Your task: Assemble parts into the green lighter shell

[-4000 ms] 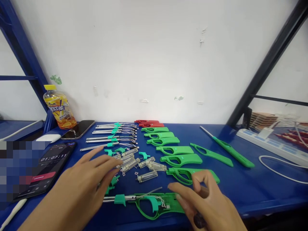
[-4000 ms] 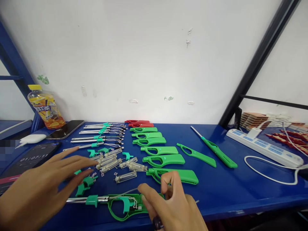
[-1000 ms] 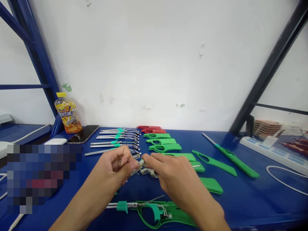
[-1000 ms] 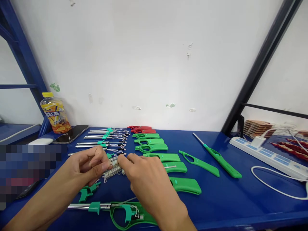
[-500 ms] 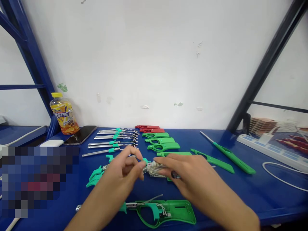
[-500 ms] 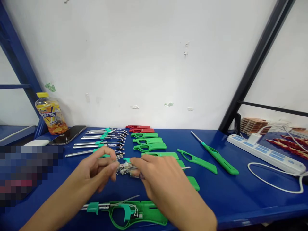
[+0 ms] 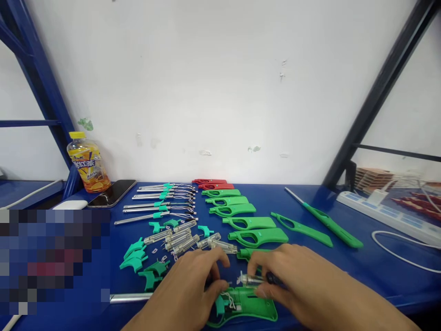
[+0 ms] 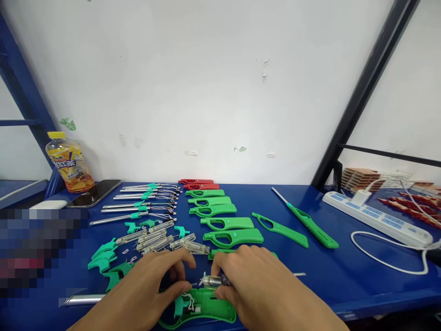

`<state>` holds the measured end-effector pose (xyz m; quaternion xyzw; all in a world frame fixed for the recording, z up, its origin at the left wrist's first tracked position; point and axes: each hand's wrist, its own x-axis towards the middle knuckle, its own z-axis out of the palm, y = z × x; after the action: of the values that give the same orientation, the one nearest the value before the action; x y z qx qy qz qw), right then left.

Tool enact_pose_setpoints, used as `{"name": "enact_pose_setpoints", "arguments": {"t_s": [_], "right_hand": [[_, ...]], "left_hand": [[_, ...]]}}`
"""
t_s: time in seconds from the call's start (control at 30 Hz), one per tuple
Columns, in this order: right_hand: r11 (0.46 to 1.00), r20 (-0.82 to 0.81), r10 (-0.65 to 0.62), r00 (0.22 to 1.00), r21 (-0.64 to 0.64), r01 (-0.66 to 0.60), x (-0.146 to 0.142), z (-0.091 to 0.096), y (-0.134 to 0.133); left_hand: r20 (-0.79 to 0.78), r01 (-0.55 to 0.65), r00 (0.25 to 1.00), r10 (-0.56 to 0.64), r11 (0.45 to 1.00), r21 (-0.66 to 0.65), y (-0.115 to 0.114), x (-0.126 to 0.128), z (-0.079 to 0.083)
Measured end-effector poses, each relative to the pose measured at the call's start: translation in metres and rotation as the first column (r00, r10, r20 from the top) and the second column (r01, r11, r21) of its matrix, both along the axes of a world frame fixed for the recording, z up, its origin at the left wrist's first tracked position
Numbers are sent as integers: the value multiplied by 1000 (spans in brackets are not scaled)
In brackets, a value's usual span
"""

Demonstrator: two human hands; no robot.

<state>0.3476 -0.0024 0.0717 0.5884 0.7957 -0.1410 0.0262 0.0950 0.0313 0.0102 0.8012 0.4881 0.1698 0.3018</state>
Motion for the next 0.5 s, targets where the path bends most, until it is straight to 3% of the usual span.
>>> {"name": "enact_pose_setpoints", "arguments": {"t_s": [0.5], "right_hand": [[997,-17,72,997,12,-72,-1,-8,3]], "left_hand": [[25,125,991,-128,987,98,1,-4,-8]]}}
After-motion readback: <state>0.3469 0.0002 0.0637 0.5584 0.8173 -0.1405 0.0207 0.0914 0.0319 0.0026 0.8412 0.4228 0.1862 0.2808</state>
